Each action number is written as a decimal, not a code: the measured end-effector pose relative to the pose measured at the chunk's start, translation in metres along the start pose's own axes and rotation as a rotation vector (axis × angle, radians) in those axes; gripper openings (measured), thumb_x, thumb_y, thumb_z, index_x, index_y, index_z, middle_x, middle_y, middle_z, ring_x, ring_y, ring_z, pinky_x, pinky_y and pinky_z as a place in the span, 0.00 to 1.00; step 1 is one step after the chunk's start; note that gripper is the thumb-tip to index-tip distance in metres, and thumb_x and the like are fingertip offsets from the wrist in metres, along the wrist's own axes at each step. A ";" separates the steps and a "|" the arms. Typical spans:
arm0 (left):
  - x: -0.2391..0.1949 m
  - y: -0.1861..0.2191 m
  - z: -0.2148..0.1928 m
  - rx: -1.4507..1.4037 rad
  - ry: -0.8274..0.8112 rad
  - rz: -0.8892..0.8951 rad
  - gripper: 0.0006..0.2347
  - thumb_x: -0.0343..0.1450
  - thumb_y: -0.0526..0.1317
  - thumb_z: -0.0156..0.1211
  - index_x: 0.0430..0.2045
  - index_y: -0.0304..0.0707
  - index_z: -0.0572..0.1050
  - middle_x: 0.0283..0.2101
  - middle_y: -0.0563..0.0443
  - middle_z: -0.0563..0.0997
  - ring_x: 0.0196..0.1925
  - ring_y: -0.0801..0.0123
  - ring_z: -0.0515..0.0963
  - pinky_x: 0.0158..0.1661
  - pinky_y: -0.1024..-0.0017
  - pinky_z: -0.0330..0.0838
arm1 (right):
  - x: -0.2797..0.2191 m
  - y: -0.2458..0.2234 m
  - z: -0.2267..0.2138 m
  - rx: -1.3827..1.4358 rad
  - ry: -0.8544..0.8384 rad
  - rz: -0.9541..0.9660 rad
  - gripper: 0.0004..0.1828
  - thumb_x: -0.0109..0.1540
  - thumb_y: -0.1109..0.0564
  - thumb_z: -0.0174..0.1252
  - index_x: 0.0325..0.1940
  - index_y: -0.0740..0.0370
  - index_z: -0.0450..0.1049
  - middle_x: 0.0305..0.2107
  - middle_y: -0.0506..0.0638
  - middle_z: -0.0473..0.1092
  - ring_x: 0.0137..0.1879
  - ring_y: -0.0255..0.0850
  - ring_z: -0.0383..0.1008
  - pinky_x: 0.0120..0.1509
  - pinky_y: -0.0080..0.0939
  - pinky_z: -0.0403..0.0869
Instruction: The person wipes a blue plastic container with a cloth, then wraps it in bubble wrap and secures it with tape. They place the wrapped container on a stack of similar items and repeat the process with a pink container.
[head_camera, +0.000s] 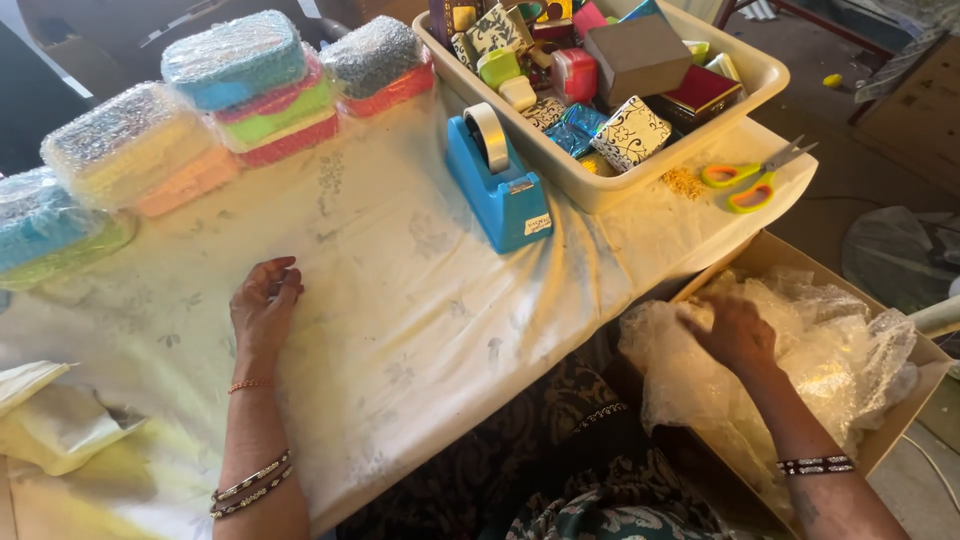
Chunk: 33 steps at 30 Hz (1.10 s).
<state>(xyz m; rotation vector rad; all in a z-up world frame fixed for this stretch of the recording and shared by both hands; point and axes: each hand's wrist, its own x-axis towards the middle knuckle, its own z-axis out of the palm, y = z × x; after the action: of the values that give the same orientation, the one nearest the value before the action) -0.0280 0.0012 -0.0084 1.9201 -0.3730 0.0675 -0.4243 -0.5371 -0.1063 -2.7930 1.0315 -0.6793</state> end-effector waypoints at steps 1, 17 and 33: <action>-0.001 0.001 0.001 0.000 0.002 -0.002 0.10 0.75 0.37 0.60 0.49 0.33 0.78 0.38 0.53 0.83 0.37 0.77 0.81 0.37 0.78 0.75 | -0.002 0.018 0.014 0.000 -0.001 -0.002 0.20 0.62 0.41 0.59 0.47 0.57 0.80 0.45 0.54 0.77 0.50 0.52 0.78 0.52 0.50 0.76; 0.002 -0.003 0.001 0.038 0.011 0.006 0.10 0.74 0.37 0.61 0.48 0.35 0.79 0.36 0.55 0.83 0.36 0.77 0.82 0.37 0.77 0.76 | 0.050 0.100 -0.029 -0.211 -0.230 0.353 0.19 0.64 0.40 0.60 0.53 0.49 0.83 0.44 0.57 0.81 0.52 0.57 0.80 0.54 0.57 0.77; -0.001 -0.018 0.011 0.457 0.072 0.361 0.20 0.68 0.54 0.69 0.48 0.44 0.80 0.52 0.49 0.83 0.57 0.61 0.79 0.59 0.62 0.73 | 0.033 -0.239 -0.122 0.635 0.032 -0.772 0.09 0.60 0.55 0.65 0.43 0.54 0.80 0.37 0.50 0.79 0.44 0.47 0.81 0.48 0.45 0.78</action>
<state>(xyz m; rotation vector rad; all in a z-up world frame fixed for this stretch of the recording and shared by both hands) -0.0253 -0.0027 -0.0289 2.2662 -0.6993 0.4951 -0.3128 -0.3659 0.0700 -2.5041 -0.3002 -0.9023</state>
